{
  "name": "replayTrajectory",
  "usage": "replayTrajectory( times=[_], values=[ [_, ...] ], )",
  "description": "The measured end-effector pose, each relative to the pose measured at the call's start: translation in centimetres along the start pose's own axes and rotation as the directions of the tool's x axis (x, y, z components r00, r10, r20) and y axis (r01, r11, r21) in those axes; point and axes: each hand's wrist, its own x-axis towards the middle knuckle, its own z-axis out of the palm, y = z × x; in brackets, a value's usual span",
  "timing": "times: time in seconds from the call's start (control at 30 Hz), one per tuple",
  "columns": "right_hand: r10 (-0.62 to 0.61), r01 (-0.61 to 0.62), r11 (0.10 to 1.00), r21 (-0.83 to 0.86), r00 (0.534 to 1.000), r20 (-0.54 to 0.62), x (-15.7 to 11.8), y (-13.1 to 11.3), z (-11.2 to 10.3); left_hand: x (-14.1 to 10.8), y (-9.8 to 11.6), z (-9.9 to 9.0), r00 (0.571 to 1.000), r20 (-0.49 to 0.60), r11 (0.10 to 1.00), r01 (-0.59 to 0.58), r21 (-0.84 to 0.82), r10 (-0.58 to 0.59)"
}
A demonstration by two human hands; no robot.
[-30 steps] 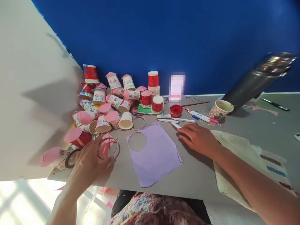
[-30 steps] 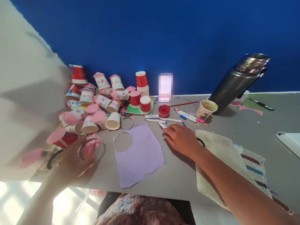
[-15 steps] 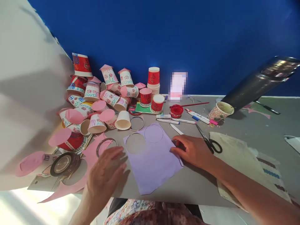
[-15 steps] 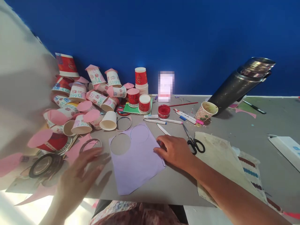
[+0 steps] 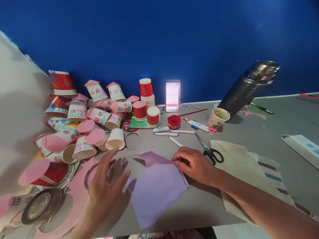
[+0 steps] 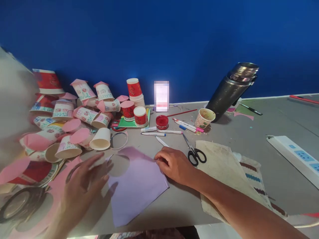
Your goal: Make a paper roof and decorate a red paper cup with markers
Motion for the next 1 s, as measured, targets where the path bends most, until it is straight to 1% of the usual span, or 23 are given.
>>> replayTrajectory(
  times=[0.03,0.07,0.1,0.13,0.2,0.27,0.3,0.33,0.37,0.4,0.43,0.47,0.5,0.53,0.6,0.67,0.73,0.8,0.87,0.9,0.93,0.97,1.0],
  values=[
    [-0.02,0.02,0.999,0.049,1.0,-0.007,0.0,-0.1,-0.2,1.1,0.3,-0.3,0.999,-0.032,0.998,-0.008,0.056,0.01],
    [-0.023,0.024,0.995,0.1,1.0,-0.012,0.1,-0.3,-0.4,2.2,0.7,-0.5,0.999,-0.024,0.994,-0.031,0.105,0.034],
    [-0.008,0.01,0.989,0.147,1.0,-0.013,0.1,-0.5,-0.7,3.2,1.0,-0.7,0.998,0.008,0.989,-0.067,0.13,0.067],
    [0.017,-0.015,0.981,0.192,1.0,-0.009,0.3,-0.7,-1.0,4.1,1.4,-0.9,0.993,0.085,0.988,-0.091,0.128,0.08],
    [0.071,-0.076,0.962,0.262,0.997,0.029,0.6,-1.1,-2.0,5.5,2.1,-0.9,0.975,0.194,0.988,-0.124,0.091,0.104],
    [0.116,-0.139,0.95,0.278,0.988,0.099,0.9,-1.2,-3.5,6.3,2.7,-0.8,0.959,0.264,0.99,-0.126,0.061,0.106],
    [0.136,-0.165,0.955,0.246,0.982,0.13,0.9,-1.0,-4.4,6.5,3.1,-0.8,0.953,0.287,0.991,-0.12,0.052,0.1],
    [0.161,-0.187,0.965,0.186,0.976,0.147,0.8,-0.8,-5.3,6.7,3.4,-0.8,0.946,0.311,0.993,-0.111,0.037,0.094],
    [0.191,-0.203,0.977,0.066,0.97,0.15,0.4,-0.4,-6.2,6.9,3.6,-0.7,0.938,0.336,0.995,-0.097,0.017,0.086],
    [0.224,-0.211,0.971,-0.114,0.967,0.119,-0.1,0.2,-7.0,7.0,3.8,-0.7,0.931,0.356,0.997,-0.078,-0.008,0.075],
    [0.249,-0.218,0.928,-0.303,0.966,0.065,-0.8,0.8,-7.7,7.2,4.0,-0.7,0.923,0.379,0.998,-0.049,-0.037,0.06],
    [0.289,-0.253,0.855,-0.453,0.957,0.011,-1.5,1.4,-8.2,7.3,4.1,-0.7,0.914,0.403,0.997,-0.007,-0.077,0.038],
    [0.353,-0.294,0.777,-0.557,0.936,-0.002,-2.2,2.1,-8.4,7.4,4.2,-0.7,0.905,0.426,0.99,0.052,-0.131,0.009],
    [0.405,-0.32,0.727,-0.608,0.914,0.002,-2.9,2.7,-8.6,7.4,4.2,-0.6,0.892,0.45,0.974,0.123,-0.192,-0.024],
    [0.447,-0.337,0.707,-0.622,0.894,0.024,-3.8,3.7,-8.4,7.4,4.2,-0.4,0.862,0.503,0.908,0.26,-0.328,-0.066],
    [0.513,-0.392,0.687,-0.612,0.858,0.027,-4.1,4.3,-8.0,7.3,4.4,-0.3,0.831,0.553,0.841,0.342,-0.42,-0.062],
    [0.564,-0.434,0.68,-0.591,0.825,0.043,-3.9,4.7,-7.8,7.1,4.6,-0.4,0.801,0.598,0.795,0.375,-0.477,-0.019],
    [0.587,-0.468,0.69,-0.552,0.808,0.05,-3.8,5.0,-8.0,7.0,5.0,-0.6,0.787,0.616,0.757,0.383,-0.53,0.032],
    [0.618,-0.542,0.73,-0.415,0.783,0.065,-4.0,5.3,-8.4,7.0,5.3,-0.6,0.793,0.606,0.711,0.388,-0.587,0.068],
    [0.636,-0.586,0.749,-0.309,0.766,0.089,-4.2,5.5,-8.6,7.0,5.4,-0.4,0.799,0.596,0.684,0.393,-0.614,0.076],
    [0.651,-0.636,0.758,-0.14,0.747,0.131,-4.5,5.6,-8.8,7.0,5.4,-0.2,0.802,0.592,0.658,0.404,-0.636,0.081],
    [0.643,-0.643,0.764,-0.057,0.749,0.163,-4.8,5.6,-9.0,7.1,5.4,0.0,0.799,0.596,0.633,0.421,-0.65,0.081],
    [0.625,-0.641,0.767,0.028,0.757,0.192,-5.1,5.6,-9.1,7.2,5.4,0.3,0.788,0.611,0.611,0.445,-0.655,0.08]
  ],
)
